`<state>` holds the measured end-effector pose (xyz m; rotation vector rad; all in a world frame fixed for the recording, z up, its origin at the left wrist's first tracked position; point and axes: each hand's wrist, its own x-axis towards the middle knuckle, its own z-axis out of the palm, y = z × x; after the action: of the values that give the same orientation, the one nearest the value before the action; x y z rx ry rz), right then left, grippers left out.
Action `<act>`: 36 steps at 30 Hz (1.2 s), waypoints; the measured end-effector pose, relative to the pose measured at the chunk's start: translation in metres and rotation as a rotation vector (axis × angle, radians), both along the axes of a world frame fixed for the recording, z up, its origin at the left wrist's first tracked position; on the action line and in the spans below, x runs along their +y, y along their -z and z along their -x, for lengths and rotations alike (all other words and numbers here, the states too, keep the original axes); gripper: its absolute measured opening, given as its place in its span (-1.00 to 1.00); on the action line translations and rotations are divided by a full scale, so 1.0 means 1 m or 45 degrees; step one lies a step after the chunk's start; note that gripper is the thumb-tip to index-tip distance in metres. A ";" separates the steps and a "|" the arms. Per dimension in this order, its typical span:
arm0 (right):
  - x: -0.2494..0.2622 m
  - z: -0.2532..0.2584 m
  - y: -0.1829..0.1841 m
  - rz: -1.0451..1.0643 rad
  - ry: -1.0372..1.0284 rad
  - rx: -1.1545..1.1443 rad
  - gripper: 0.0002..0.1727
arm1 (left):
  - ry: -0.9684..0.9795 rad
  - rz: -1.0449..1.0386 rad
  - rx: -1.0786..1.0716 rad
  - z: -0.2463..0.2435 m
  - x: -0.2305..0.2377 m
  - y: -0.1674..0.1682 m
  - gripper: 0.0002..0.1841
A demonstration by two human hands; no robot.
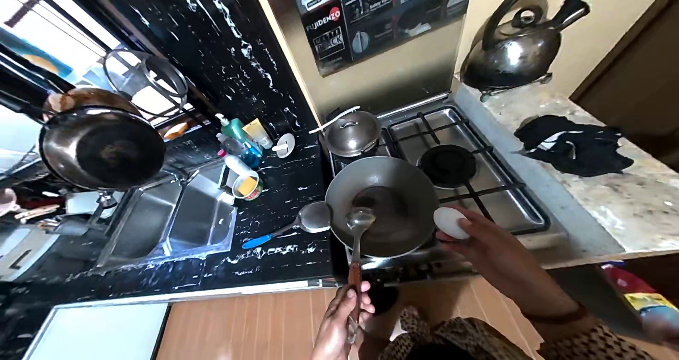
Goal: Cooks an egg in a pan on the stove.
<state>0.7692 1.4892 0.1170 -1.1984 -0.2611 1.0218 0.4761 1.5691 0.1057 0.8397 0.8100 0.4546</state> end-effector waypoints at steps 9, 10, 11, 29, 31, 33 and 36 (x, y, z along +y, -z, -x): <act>-0.014 -0.011 0.007 0.025 0.019 0.011 -0.55 | -0.009 -0.071 -0.074 -0.014 0.002 0.012 -0.60; -0.016 -0.012 0.007 0.028 0.041 0.016 -0.55 | 0.000 -0.160 -0.038 -0.016 0.003 0.013 -0.62; -0.018 -0.014 0.008 0.031 0.064 0.017 -0.56 | 0.012 -0.250 0.002 -0.016 0.005 0.015 -0.63; -0.011 -0.005 0.005 -0.021 0.136 0.027 -0.56 | 0.081 -0.372 -0.324 -0.008 0.026 0.018 -0.64; -0.009 -0.002 0.004 -0.009 0.128 0.025 -0.57 | -0.101 -0.337 -0.147 -0.013 0.023 0.010 -0.72; -0.008 0.000 0.004 -0.014 0.117 0.031 -0.58 | -0.169 -0.297 -0.064 -0.014 0.022 0.008 -0.74; -0.008 0.002 0.005 -0.014 0.094 0.031 -0.57 | -0.059 -0.262 -0.166 -0.009 0.016 0.019 -0.68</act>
<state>0.7667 1.4814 0.1122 -1.1770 -0.2015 0.9687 0.4849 1.5856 0.0864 0.9724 0.6706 0.6346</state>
